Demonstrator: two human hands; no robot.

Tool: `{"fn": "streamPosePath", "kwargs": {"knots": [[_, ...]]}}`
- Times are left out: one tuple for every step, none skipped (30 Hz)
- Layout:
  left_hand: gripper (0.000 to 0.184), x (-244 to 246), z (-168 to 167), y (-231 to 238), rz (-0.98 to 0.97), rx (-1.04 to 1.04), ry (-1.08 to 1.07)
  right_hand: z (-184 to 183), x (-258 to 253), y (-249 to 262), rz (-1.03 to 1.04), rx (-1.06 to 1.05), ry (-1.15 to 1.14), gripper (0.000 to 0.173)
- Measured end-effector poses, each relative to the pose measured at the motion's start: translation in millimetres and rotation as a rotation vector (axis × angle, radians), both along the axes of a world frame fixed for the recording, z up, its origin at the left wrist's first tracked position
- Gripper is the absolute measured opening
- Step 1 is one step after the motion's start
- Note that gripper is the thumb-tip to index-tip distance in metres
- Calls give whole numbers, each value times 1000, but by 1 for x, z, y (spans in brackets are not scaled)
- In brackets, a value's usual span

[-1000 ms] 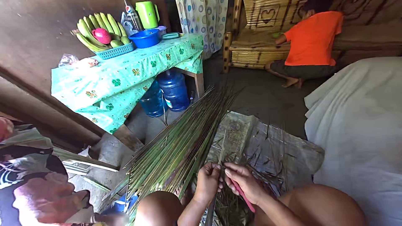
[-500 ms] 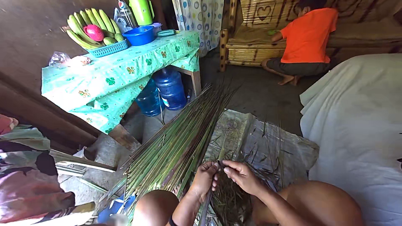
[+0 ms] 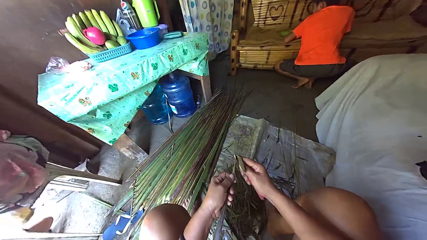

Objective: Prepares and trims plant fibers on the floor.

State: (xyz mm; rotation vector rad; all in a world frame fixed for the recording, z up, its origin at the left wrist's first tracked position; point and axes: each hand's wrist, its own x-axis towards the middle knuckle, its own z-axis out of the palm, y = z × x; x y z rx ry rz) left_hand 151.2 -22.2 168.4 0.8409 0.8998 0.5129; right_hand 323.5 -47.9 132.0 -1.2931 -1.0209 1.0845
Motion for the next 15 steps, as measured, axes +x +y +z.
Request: {"fn": "streamPosePath", "kwargs": {"knots": [[23, 0, -1, 0, -7, -5, -1, 0, 3, 2, -5, -13, 24, 37], [23, -1, -1, -1, -13, -10, 1, 0, 6, 4, -12, -25, 41, 38], [23, -1, -2, -1, -18, -12, 2, 0, 9, 6, -17, -30, 64, 38], [22, -1, -2, -2, -23, -12, 0, 0, 12, 8, -22, -35, 89, 39], [22, -1, -2, -2, -25, -11, -4, 1, 15, 10, -29, -47, 114, 39], [22, 0, -3, -2, -24, -8, -11, 3, 17, 10, -34, -65, 141, 39], [22, 0, -4, -2, -22, -1, -17, 3, 19, 10, -38, -84, 169, 39], [22, 0, -4, -2, -13, 9, -19, 4, 20, 9, -46, -99, 190, 37], [22, 0, -4, -1, -1, 18, -18, 5, 19, 6, -55, -103, 195, 36], [22, -1, -4, -1, 14, 25, -10, 6, 17, 2, -54, -94, 173, 34], [22, 0, -4, 1, 29, 30, 2, 8, 15, -3, -41, -86, 125, 30], [22, 0, -4, 2, 40, 33, 16, 11, 12, -8, -15, -87, 74, 25], [22, 0, -4, 3, 49, 35, 27, 15, 8, -14, 27, -106, 53, 23], [23, 0, -4, 3, 53, 37, 33, 19, 4, -19, 77, -144, 61, 22], [23, 1, -4, 3, 55, 41, 35, 21, -2, -22, 123, -185, 83, 22]]}}
